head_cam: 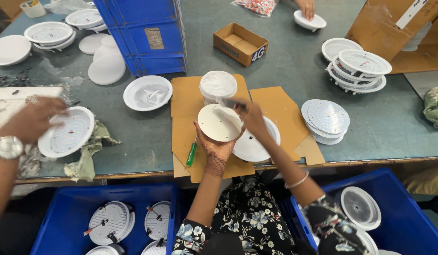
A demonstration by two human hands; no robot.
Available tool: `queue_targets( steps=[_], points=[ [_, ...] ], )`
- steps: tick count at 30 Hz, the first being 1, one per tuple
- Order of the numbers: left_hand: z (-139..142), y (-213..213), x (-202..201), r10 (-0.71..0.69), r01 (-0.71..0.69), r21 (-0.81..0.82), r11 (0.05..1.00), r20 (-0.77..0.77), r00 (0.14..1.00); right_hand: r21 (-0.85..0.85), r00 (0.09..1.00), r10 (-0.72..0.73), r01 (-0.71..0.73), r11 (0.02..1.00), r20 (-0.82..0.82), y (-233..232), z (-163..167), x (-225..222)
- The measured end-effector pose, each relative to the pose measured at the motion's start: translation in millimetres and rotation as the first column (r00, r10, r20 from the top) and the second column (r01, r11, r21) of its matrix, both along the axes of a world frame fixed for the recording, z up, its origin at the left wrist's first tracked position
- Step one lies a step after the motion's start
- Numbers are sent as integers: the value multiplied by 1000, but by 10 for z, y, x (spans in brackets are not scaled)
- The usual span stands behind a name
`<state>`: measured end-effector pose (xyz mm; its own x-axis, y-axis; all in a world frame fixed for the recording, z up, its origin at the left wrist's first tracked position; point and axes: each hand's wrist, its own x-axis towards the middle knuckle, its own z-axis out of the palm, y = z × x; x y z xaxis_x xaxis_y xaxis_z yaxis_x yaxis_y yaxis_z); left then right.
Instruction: The person repeatedly scoops a white paste from a container using a small metal spatula and spreads it inside white circular LED light housings. They handle each housing one at a time, apply the compound to the interior surface, and place the finished units into a blue crate.
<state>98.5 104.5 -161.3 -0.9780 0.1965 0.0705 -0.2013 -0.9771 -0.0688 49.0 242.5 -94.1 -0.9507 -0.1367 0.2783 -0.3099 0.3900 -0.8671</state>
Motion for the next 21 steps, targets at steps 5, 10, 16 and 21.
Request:
queue_targets(
  steps=[5, 10, 16, 21],
  points=[
    [-13, 75, 68, 117, -117, 3, 993, 8, 993, 139, 914, -21, 84, 987, -405, -277, -181, 683],
    [82, 59, 192, 127, -122, -148, 981, 24, 992, 256, 912, 5, 110, 960, -411, -303, -108, 958],
    [122, -12, 240, 105, -107, -178, 978, -19, 994, 177, 959, 19, 33, 984, -282, -106, 54, 1170],
    [83, -1, 333, 82, -160, -299, 941, -255, 963, -67, 959, -232, 224, 972, -162, 87, 259, 935]
  ],
)
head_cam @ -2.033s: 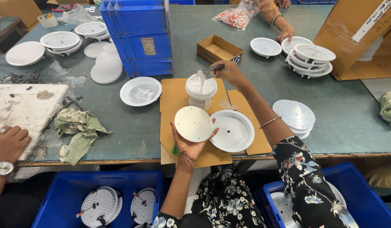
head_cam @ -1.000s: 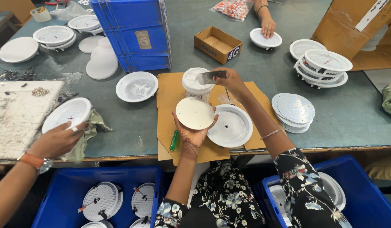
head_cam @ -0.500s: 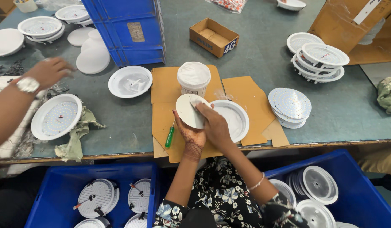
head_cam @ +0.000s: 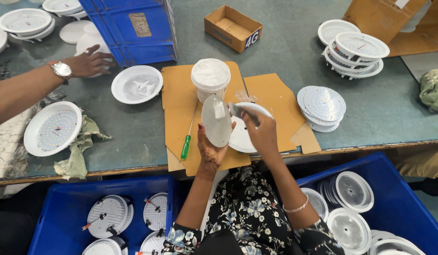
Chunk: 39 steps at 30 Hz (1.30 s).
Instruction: The person repeatedly scoops a white paste from a container using a small metal spatula and spreads it inside white circular LED light housings. They handle each housing one at a time, apply the compound to the interior surface, and place the finished units into a blue crate.
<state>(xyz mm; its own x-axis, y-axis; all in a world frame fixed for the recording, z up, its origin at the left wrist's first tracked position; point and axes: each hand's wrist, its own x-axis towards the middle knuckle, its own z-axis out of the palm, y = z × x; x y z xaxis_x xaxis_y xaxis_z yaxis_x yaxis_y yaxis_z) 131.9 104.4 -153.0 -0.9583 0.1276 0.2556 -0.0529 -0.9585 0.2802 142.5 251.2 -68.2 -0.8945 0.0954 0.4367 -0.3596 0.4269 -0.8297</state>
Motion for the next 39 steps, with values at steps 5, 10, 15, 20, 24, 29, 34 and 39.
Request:
queue_targets(
  steps=[5, 10, 15, 20, 24, 29, 34, 39],
  points=[
    [83, 31, 124, 96, -148, -369, 917, -154, 983, 0, 978, -33, 34, 999, 207, 37, 103, -112],
    [193, 40, 145, 112, -199, -534, 822, -192, 975, -67, 989, -9, 19, 998, 149, -40, 181, -19],
    [234, 102, 131, 112, -179, -535, 826, -154, 982, -20, 999, -16, 17, 1000, 44, -111, 288, 149],
    [227, 134, 151, 80, -125, -429, 895, -121, 989, -57, 993, 88, -92, 994, -82, -213, 289, 408],
    [217, 95, 152, -12, 37, -234, 971, 106, 994, 112, 965, 133, -110, 988, -224, -200, 245, 534],
    [234, 105, 194, -107, 139, -101, 985, 272, 956, 12, 978, 104, -103, 995, -182, -95, 292, 353],
    [303, 136, 223, -221, 220, 43, 975, 343, 913, 120, 964, 54, -23, 992, -262, -160, 310, 376],
    [453, 156, 267, -217, 228, 12, 974, 358, 908, 207, 966, 108, -58, 977, -235, -166, 250, 643]
  ],
)
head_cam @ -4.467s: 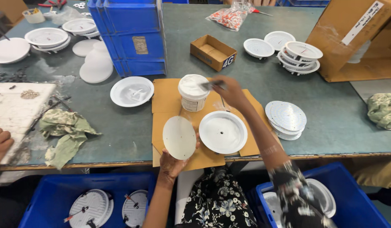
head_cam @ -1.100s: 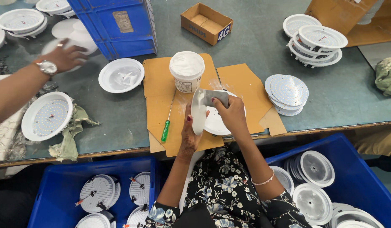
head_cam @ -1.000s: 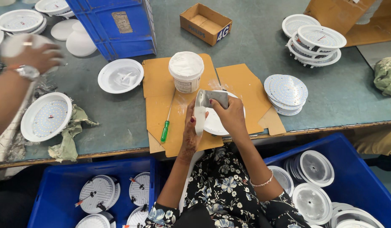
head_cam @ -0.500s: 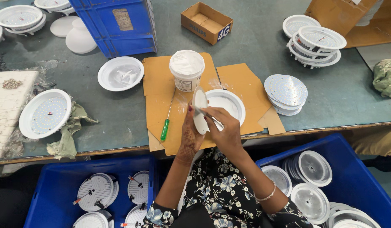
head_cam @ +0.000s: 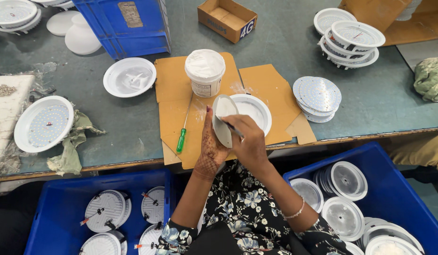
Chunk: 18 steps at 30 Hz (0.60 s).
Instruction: The person repeatedly scoops a white paste from a container using a small metal spatula and spreads it inside white circular LED light housings. They handle each housing one at a time, apply the compound to the interior surface, and place the finished units into a blue crate.
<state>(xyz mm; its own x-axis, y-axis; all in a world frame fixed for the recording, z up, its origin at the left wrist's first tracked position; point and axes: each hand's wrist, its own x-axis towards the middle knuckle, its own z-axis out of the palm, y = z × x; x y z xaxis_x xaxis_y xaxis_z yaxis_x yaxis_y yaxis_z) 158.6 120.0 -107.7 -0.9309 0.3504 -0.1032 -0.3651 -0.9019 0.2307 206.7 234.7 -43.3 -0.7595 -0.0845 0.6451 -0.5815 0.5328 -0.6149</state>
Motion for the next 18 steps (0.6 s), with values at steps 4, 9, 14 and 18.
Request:
queue_targets(
  steps=[4, 9, 14, 18],
  points=[
    [176, 18, 31, -34, 34, -48, 998, -2, 999, 68, 992, 56, -49, 996, -112, 60, -39, 116],
    [262, 11, 21, -116, 112, 54, 992, 66, 991, 36, 993, 114, -115, 993, 21, 275, 39, 59],
    [167, 21, 75, -199, 188, 146, 971, 66, 978, 112, 985, 139, -128, 986, -105, 263, 48, -68],
    [129, 29, 22, -192, 184, 100, 978, 75, 978, 155, 976, 194, -177, 972, -101, 232, -38, 0]
  ],
)
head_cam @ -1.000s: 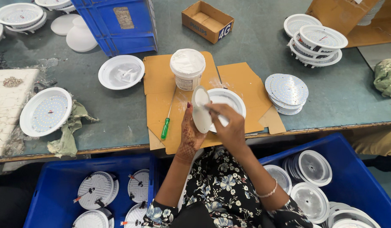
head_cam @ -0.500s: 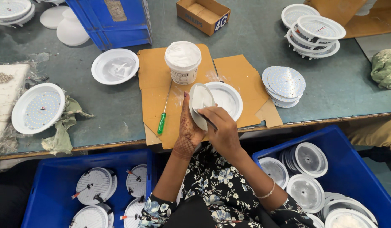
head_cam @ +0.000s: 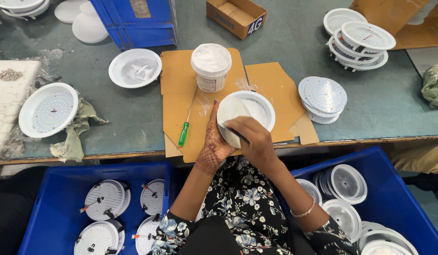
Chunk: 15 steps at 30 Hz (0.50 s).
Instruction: The person repeatedly scoops a white paste from a container using a small metal spatula and spreads it inside white circular LED light housings. They handle each housing one at a time, apply the compound to the interior surface, and place the finished units into a blue crate.
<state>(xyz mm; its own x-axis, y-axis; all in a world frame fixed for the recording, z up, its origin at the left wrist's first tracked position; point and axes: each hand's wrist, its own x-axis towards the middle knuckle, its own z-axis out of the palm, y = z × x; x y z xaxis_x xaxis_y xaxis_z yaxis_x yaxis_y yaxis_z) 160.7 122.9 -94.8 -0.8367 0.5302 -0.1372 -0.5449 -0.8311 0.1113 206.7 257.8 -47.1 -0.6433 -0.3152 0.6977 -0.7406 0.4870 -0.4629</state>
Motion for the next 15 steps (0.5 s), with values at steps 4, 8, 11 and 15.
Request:
queue_targets(
  steps=[4, 8, 11, 15],
  points=[
    [-23, 49, -27, 1, -1, -15, 1000, -5, 1000, 9, 999, 32, -32, 999, -10, 103, -80, 108],
    [-28, 95, -32, -19, 18, 42, 999, 4, 1000, 38, 998, 61, -60, 997, -28, 284, -154, 188],
    [-20, 92, -39, -24, 24, 46, 999, -20, 1000, 28, 996, 78, -79, 996, 31, 482, -185, 150],
    [-35, 107, -28, -102, 133, 136, 982, -211, 972, -24, 958, -124, 135, 991, 260, 648, -217, -147]
  ],
)
